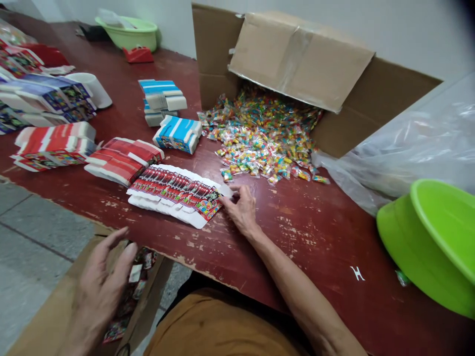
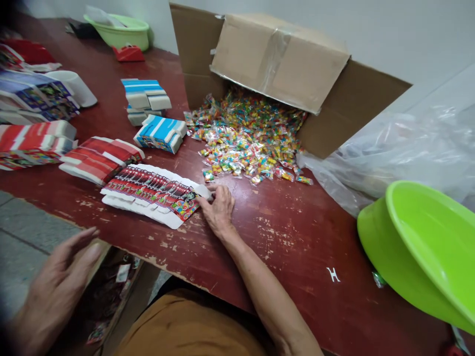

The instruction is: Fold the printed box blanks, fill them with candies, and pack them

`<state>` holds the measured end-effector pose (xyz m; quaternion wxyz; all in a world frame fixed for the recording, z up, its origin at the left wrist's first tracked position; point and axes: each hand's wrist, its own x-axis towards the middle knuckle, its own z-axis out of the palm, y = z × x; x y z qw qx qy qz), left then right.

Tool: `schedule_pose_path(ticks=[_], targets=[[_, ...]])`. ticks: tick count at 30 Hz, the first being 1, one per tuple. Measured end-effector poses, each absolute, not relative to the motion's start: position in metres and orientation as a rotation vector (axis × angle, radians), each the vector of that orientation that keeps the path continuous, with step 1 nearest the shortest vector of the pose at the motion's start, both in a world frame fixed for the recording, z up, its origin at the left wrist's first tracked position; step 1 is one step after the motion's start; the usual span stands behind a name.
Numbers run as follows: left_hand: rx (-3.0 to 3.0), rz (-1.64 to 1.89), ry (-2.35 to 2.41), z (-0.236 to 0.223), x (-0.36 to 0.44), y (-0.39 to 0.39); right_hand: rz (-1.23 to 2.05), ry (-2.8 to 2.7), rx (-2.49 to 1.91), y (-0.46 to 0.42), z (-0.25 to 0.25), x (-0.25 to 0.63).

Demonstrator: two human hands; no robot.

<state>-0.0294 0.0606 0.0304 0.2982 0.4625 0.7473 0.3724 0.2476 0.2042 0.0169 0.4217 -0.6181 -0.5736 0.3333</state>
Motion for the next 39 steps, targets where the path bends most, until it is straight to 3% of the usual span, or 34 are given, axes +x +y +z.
schedule_pose_path(ticks=[4, 9, 12, 26, 34, 39], targets=[[1.356, 1.182, 1.747, 0.075, 0.048, 0.107, 1.31, -1.19, -1.224, 0.192, 0.042, 0.271], [0.805, 0.599, 0.802, 0.087, 0.097, 0.121, 1.649, -1.172, -0.945, 0.161, 0.076, 0.293], [0.699, 0.519, 0.605, 0.079, 0.11, 0.114, 1.755, -1.152, -0.89, 0.15, 0.077, 0.295], [0.682, 0.745, 0.987, 0.08, 0.124, 0.108, 1.865, -1.121, -0.881, 0.131, 0.076, 0.296], [0.828, 1.018, 1.132, 0.076, 0.134, 0.113, 1.358, -1.248, -1.221, 0.134, 0.07, 0.294], [0.908, 1.187, 1.251, 0.082, 0.137, 0.105, 1.39, -1.066, -1.156, 0.132, 0.062, 0.288]])
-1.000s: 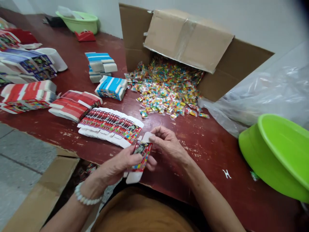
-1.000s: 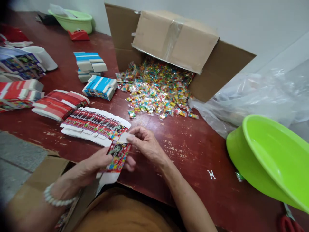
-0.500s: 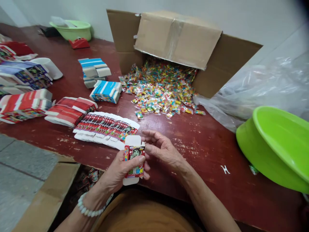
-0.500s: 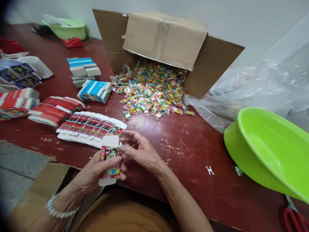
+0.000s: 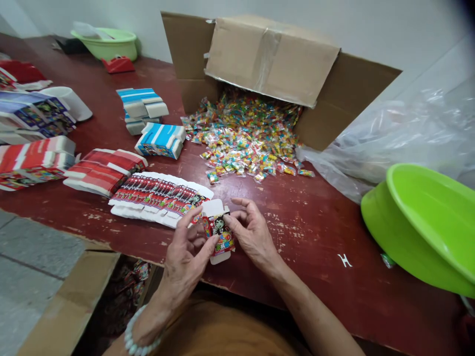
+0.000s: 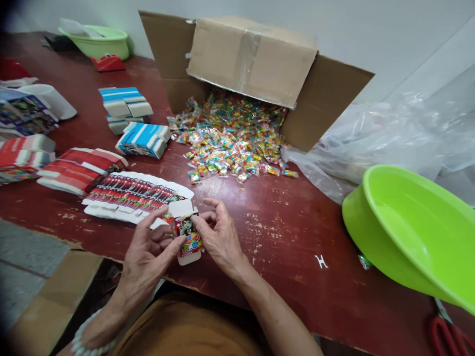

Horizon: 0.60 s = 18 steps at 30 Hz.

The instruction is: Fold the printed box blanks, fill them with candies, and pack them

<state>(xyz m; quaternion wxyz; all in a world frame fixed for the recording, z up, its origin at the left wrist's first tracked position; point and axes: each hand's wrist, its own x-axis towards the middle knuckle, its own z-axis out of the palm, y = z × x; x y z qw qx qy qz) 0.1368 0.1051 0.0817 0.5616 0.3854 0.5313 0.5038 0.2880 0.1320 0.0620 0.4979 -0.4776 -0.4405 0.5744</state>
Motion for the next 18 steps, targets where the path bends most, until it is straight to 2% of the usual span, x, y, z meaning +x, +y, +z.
schedule_pose_path(ticks=[6, 11, 15, 18], targets=[[0.956, 1.109, 1.24, 0.08, 0.128, 0.106, 1.377, -1.17, -1.096, 0.131, 0.064, 0.289], [1.006, 1.01, 1.257, 0.076, 0.121, 0.114, 1.519, -1.186, -1.174, 0.142, 0.069, 0.298], [1.043, 1.07, 1.253, 0.076, 0.123, 0.117, 1.619, -1.041, -1.099, 0.147, 0.067, 0.297], [0.829, 1.111, 1.115, 0.079, 0.126, 0.116, 1.603, -1.122, -1.034, 0.146, 0.064, 0.297]])
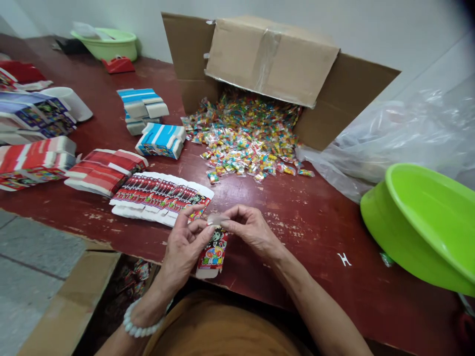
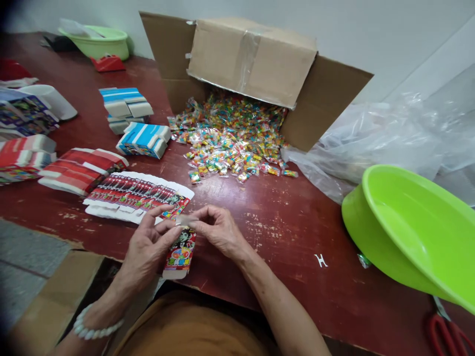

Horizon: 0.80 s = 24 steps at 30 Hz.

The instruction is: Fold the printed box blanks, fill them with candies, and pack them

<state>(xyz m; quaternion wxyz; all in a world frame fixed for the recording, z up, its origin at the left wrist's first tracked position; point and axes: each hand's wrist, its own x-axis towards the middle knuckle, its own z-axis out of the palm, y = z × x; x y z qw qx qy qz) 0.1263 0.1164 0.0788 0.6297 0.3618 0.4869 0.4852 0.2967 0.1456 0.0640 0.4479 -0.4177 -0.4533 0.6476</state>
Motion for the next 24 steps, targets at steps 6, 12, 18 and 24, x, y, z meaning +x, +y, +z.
schedule_pose_path(ticks=[6, 12, 18, 24], targets=[[0.53, 0.743, 0.905, 0.078, 0.131, 0.111, 1.399, -1.334, -1.043, 0.138, 0.065, 0.299], [0.535, 0.785, 1.032, 0.071, 0.135, 0.113, 1.368, -1.49, -1.175, 0.144, 0.072, 0.301], [0.751, 0.774, 1.039, 0.067, 0.133, 0.116, 1.601, -1.35, -1.206, 0.155, 0.072, 0.303], [0.782, 0.733, 1.036, 0.059, 0.132, 0.118, 1.263, -1.719, -1.114, 0.153, 0.076, 0.311]])
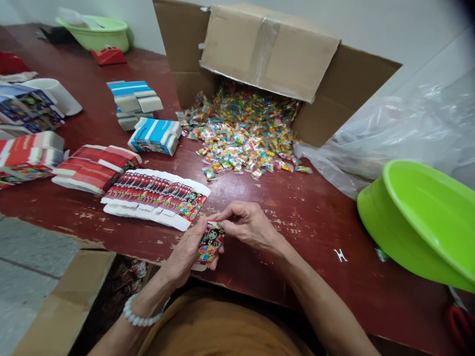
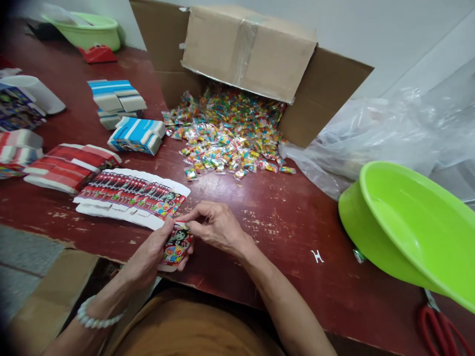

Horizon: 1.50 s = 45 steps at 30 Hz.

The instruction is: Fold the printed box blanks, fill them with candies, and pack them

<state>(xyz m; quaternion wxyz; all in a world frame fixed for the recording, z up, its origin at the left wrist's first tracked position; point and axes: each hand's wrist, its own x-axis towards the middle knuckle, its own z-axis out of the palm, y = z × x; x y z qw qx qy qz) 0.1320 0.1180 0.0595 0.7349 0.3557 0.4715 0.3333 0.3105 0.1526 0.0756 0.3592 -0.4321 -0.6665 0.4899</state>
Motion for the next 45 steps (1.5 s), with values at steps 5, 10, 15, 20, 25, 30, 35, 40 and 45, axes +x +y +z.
schedule_pose_path(ticks=[5, 10, 15, 20, 25, 30, 35, 40, 45], targets=[[0.693, 0.772, 1.027, 0.062, 0.135, 0.121, 1.155, -2.066, -0.866, 0.15, 0.087, 0.316], [0.515, 0.893, 0.924, 0.066, 0.137, 0.125, 0.975, -2.061, -1.093, 0.186, 0.063, 0.339], [0.472, 0.926, 1.004, 0.063, 0.125, 0.127, 0.291, -1.909, -1.784, 0.241, 0.034, 0.374], [0.528, 0.954, 1.126, 0.061, 0.107, 0.132, 0.28, -1.845, -1.775, 0.25, 0.027, 0.378], [0.5, 1.041, 1.135, 0.065, 0.104, 0.141, 0.396, -1.64, -1.7, 0.208, 0.041, 0.362], [0.494, 1.102, 1.203, 0.065, 0.113, 0.143, 1.038, -1.238, -1.258, 0.147, 0.057, 0.326], [0.435, 0.926, 1.055, 0.065, 0.123, 0.128, 0.903, -1.237, -1.319, 0.13, 0.061, 0.309], [0.498, 0.632, 0.79, 0.061, 0.135, 0.113, 0.777, -1.493, -1.345, 0.133, 0.072, 0.314], [0.69, 0.684, 0.856, 0.063, 0.139, 0.112, 0.603, -1.716, -1.31, 0.133, 0.077, 0.325]])
